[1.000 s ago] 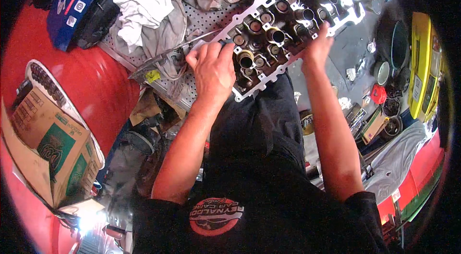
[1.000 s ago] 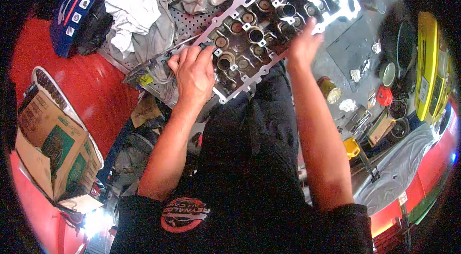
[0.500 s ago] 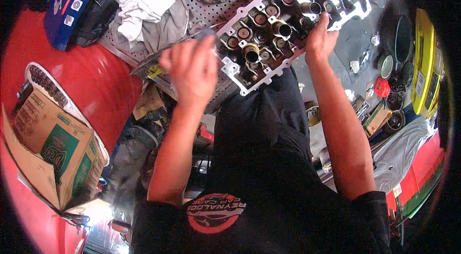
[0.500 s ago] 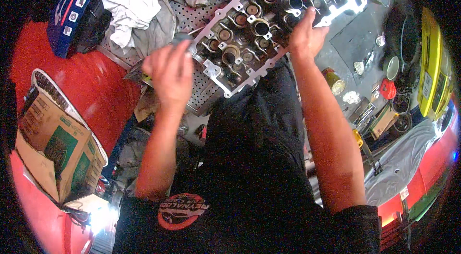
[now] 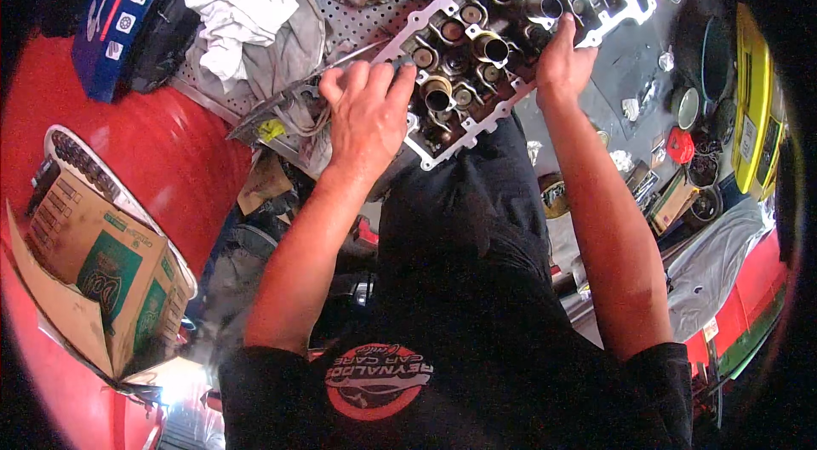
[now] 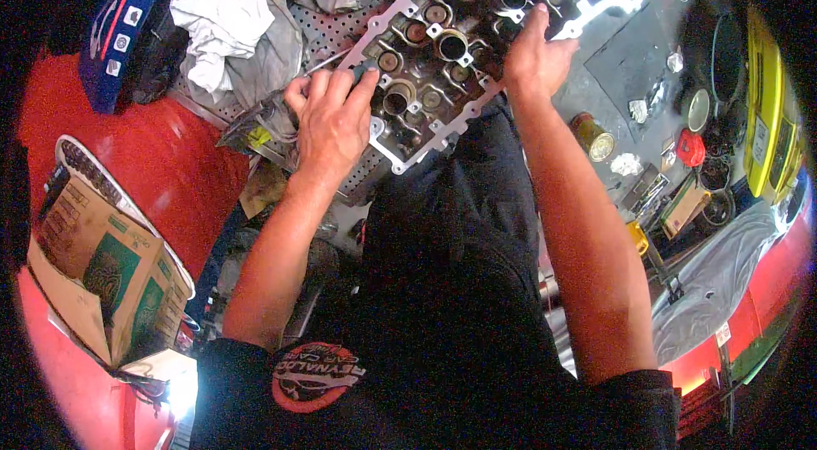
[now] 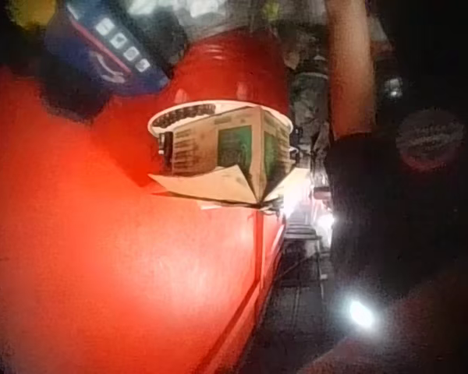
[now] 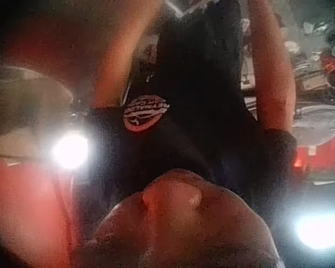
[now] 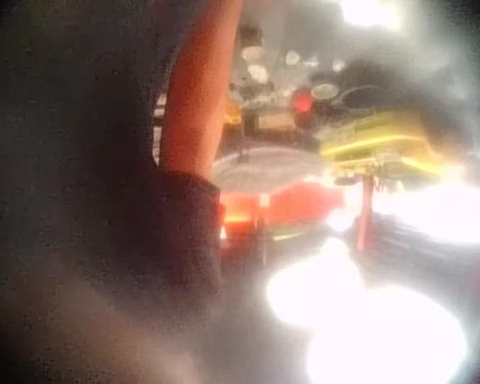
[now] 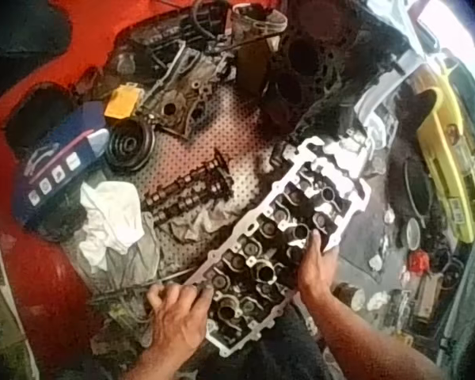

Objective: Manually assembling small components into an engine cylinder head.

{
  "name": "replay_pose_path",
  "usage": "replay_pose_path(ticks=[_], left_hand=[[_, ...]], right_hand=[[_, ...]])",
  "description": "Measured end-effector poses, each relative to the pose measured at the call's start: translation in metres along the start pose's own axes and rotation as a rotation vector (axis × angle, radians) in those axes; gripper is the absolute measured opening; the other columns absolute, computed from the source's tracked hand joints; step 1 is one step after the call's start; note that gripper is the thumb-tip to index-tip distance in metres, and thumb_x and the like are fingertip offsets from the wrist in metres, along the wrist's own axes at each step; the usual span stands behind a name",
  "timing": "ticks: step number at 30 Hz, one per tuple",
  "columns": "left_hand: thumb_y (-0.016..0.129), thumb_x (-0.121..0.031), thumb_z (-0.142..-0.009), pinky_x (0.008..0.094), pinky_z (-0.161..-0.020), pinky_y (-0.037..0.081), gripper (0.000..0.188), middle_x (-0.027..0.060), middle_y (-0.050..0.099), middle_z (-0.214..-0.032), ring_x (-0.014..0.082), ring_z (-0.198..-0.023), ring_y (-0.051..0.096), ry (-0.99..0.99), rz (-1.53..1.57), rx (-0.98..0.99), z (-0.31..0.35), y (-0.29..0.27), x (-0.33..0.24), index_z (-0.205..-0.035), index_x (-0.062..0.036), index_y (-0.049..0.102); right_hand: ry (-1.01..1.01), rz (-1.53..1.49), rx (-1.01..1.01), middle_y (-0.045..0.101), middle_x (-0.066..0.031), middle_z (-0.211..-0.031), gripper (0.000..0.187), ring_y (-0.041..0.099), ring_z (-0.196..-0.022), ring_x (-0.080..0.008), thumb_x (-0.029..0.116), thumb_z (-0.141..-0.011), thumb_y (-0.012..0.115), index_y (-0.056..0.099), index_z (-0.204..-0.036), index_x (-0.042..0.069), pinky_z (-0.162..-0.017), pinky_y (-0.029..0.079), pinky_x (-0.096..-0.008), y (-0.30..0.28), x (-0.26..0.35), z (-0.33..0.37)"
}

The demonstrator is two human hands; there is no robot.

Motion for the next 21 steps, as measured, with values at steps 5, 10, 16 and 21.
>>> replay_pose_path(ticks=[5, 10, 16, 21], left_hand=[[0.072, -0.007, -0.084, 0.0462, -0.097, 0.033, 0.034, 0.0053, 0.063, -0.098, 0.0262, -0.102, 0.058, -0.002, 0.15, 0.031, -0.008, -0.002, 0.006, -0.118, -0.0096, 0.074], [0.07, -0.003, -0.087, 0.0453, -0.091, 0.048, 0.022, 0.0119, 0.072, -0.103, 0.0314, -0.097, 0.066, -0.178, 0.763, 0.052, -0.005, -0.02, 0.028, -0.108, -0.0022, 0.075], [0.074, 0.005, -0.089, 0.0308, -0.097, 0.053, 0.05, 0.01, 0.071, -0.126, 0.0189, -0.106, 0.068, -0.763, 1.014, -0.464, 0.075, -0.062, 0.067, -0.137, 0.0017, 0.061], [0.078, 0.009, -0.085, 0.033, -0.102, 0.052, 0.061, 0.014, 0.066, -0.138, 0.0212, -0.113, 0.066, -0.934, 1.038, -0.436, 0.121, -0.035, 0.033, -0.142, 0.0017, 0.058]], right_hand=[[0.034, 0.036, -0.005, 0.061, -0.0399, -0.13, 0.095, 0.06, -0.126, -0.051, 0.066, -0.092, 0.06, 0.045, -0.14, -0.015, -0.11, 0.043, -0.0504, 0.004, -0.006, -0.004], [-0.037, -0.083, -0.007, 0.064, -0.0335, -0.131, 0.086, 0.061, -0.126, -0.0458, 0.061, -0.092, 0.064, 0.052, -0.136, -0.011, -0.11, 0.043, -0.0483, 0.006, -0.009, -0.003], [-0.143, -0.206, 0.001, 0.066, -0.0297, -0.128, 0.077, 0.063, -0.123, -0.0419, 0.054, -0.093, 0.067, 0.054, -0.134, -0.01, -0.107, 0.044, -0.0463, 0.008, -0.005, -0.008], [-0.034, -0.158, 0.221, 0.059, -0.0134, -0.122, 0.049, 0.058, -0.11, -0.0226, 0.028, -0.103, 0.062, 0.05, -0.14, -0.003, -0.095, 0.05, -0.0358, -0.004, -0.023, -0.017]])
Point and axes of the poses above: each hand's wrist, its own z-axis away from the middle knuckle, its own y-axis out of the palm, x = y × z, the point moved 6 cm from there along -z, towards the middle knuckle
